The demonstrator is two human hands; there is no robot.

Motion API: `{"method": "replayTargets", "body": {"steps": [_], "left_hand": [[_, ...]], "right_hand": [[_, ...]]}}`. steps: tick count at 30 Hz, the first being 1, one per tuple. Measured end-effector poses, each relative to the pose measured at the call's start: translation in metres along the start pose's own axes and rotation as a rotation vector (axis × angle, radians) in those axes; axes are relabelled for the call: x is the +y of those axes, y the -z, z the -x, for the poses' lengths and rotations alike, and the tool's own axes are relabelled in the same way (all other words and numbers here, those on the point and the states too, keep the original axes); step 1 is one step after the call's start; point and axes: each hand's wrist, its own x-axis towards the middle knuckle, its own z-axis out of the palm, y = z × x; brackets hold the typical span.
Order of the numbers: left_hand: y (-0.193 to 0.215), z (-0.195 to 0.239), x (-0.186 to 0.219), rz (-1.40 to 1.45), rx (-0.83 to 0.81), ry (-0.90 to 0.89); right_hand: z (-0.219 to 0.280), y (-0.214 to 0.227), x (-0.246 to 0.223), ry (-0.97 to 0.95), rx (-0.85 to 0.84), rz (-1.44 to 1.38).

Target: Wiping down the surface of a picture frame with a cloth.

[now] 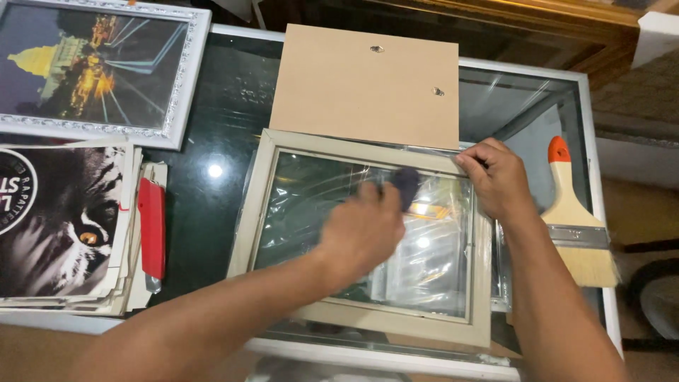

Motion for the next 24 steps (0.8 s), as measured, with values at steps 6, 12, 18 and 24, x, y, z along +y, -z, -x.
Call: {"method": "replayTargets", "body": {"steps": [6, 12, 18, 24], "left_hand": [[0.088, 0.053, -0.075, -0.327, -0.248, 0.282], [0.04, 0.062, -0.097, -0.578, 0.075, 0.085], [0.007, 0.036, -0.056, -0.315, 0.125, 0.036], [-0.047, -0.01, 0.028, -0.153, 0.287, -0.136]], "right_hand": [[0.002, 0.0, -0.003, -0.031, 0.012, -0.027], [0.0, 0.0, -0.001, -0.002, -0.001, -0.012], [-0.002, -0.004, 0.01, 0.033, 0.001, -0.008], [-0.004, -0.002, 0.003, 0.046, -0.004, -0.019]]}}
